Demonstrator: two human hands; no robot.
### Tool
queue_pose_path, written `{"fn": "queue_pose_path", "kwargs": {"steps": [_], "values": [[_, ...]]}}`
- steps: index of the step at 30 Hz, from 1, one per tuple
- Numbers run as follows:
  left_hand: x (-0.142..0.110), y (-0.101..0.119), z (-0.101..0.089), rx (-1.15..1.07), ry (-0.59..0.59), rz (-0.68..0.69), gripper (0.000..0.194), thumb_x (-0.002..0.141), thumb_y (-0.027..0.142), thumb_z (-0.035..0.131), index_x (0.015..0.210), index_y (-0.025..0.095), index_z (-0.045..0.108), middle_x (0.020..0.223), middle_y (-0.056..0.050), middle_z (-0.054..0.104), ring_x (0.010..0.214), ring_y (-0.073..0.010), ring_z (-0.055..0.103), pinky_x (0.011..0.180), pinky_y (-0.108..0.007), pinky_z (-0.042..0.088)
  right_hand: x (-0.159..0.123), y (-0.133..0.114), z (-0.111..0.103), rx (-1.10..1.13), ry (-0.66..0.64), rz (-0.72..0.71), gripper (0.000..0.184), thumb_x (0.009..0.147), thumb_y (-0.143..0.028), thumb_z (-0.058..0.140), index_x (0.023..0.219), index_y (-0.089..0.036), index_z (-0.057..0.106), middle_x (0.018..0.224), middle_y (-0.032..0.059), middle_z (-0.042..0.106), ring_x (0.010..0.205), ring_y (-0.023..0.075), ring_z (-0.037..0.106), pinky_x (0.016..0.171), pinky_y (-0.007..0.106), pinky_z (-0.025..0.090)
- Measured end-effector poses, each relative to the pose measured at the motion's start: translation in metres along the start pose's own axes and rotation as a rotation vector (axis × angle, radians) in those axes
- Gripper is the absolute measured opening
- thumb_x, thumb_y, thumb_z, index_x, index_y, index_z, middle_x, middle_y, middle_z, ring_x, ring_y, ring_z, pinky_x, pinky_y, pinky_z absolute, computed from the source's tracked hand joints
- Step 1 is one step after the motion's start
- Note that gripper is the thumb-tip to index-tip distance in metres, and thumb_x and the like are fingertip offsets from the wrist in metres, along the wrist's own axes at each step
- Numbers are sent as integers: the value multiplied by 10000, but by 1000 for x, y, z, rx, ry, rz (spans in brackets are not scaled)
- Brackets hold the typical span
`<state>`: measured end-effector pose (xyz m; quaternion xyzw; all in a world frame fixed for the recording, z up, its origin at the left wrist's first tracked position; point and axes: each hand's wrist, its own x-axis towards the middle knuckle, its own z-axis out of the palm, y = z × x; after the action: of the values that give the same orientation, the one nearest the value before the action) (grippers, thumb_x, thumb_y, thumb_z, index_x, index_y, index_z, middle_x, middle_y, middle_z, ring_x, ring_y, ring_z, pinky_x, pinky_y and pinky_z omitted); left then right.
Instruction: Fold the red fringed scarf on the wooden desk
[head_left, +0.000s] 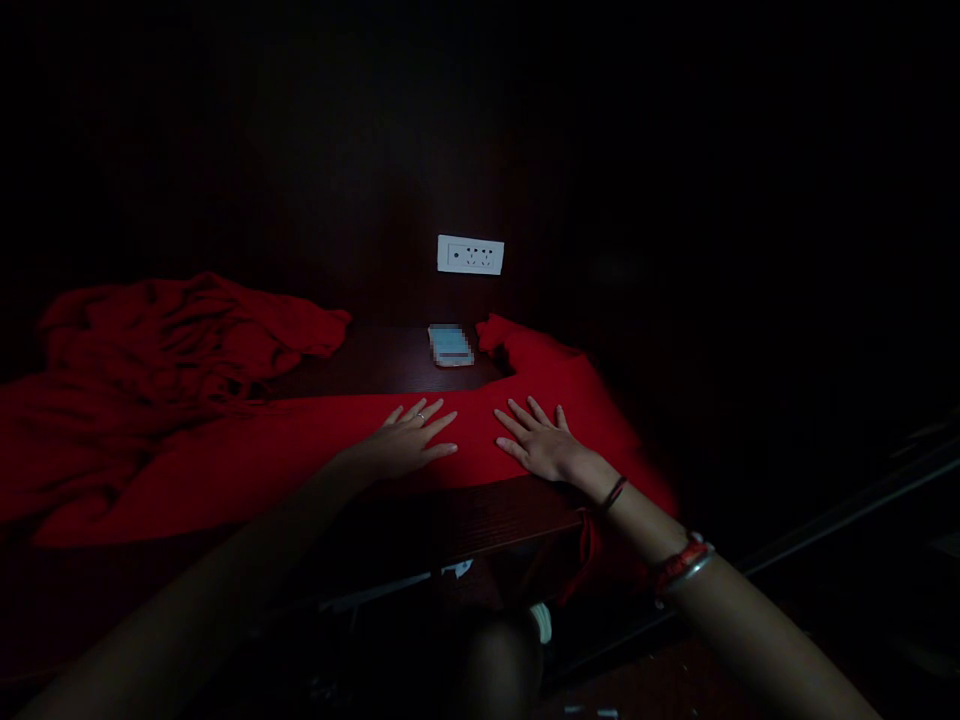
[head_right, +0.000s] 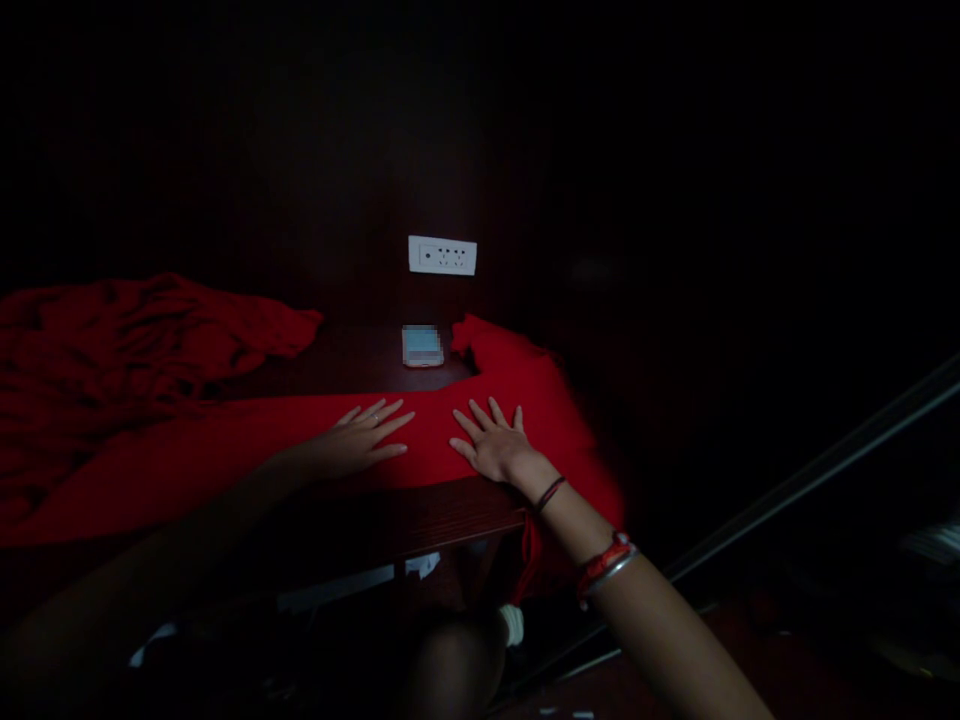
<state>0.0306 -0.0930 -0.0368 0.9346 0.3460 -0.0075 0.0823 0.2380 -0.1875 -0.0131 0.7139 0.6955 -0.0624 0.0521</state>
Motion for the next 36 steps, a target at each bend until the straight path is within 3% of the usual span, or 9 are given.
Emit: {"fn": "queue_pose_path", "kwargs": {"steps": [5,10,16,19,23,28,31,34,36], "values": [[0,-21,-10,32,57,-149,640,759,620,199,1305,290,146,1383,-42,62,1247,-272,38,961,-490,96,4,-12,-21,71,128,-20,613,775,-604,101,1314,-311,90,1393,3,26,1245,269,-50,927,578,-7],[-3,-61,-21,25,21,-413,701,726,660,167,1310,273,131,1382,-61,54,1244,-292,24,948,-518,112,35,-57,-40,158,246,-148,621,783,-575,216,1316,-275,112,1389,29,82,1246,263,20,940,554,69],[-14,-75,-9,11,70,-447,643,765,605,154,1310,264,145,1382,-56,69,1247,-266,55,961,-498,101,71,-102,-6,264,187,-133,604,811,-532,173,1313,-195,169,1374,79,151,1241,255,87,951,507,110],[-25,-78,-6,22,178,-355,582,805,536,150,1308,244,175,1381,-49,98,1250,-226,87,979,-438,121,77,-104,11,206,170,-119,567,819,-513,147,1306,-226,201,1375,54,157,1242,254,90,958,504,60],[-39,-94,-10,19,108,-328,555,813,520,166,1301,257,193,1378,-54,114,1250,-223,83,972,-427,150,78,-101,16,134,169,-105,544,824,-493,130,1308,-250,190,1383,30,123,1247,238,77,964,482,54],[-43,-106,-20,43,49,-571,578,796,550,186,1301,269,189,1374,-55,124,1237,-273,123,948,-473,180,79,-100,14,105,173,-97,535,827,-478,131,1308,-249,193,1382,26,127,1245,235,95,964,475,76],[-43,-96,-23,128,119,-757,517,833,446,212,1272,190,304,1347,-114,214,1215,-297,195,939,-461,211,79,-101,14,98,185,-91,525,832,-469,141,1304,-248,207,1377,32,150,1243,232,108,963,471,85],[-41,-80,-19,189,240,-511,480,853,368,222,1271,146,300,1347,-122,214,1223,-242,197,970,-392,189,78,-101,13,112,213,-85,538,831,-477,146,1299,-226,228,1372,54,169,1240,233,119,961,468,102],[-37,-71,-15,136,197,-275,499,850,418,212,1300,203,217,1371,-76,152,1240,-215,146,980,-390,168,77,-100,12,118,237,-89,561,825,-499,139,1307,-221,202,1377,55,143,1243,232,97,962,474,94]]}}
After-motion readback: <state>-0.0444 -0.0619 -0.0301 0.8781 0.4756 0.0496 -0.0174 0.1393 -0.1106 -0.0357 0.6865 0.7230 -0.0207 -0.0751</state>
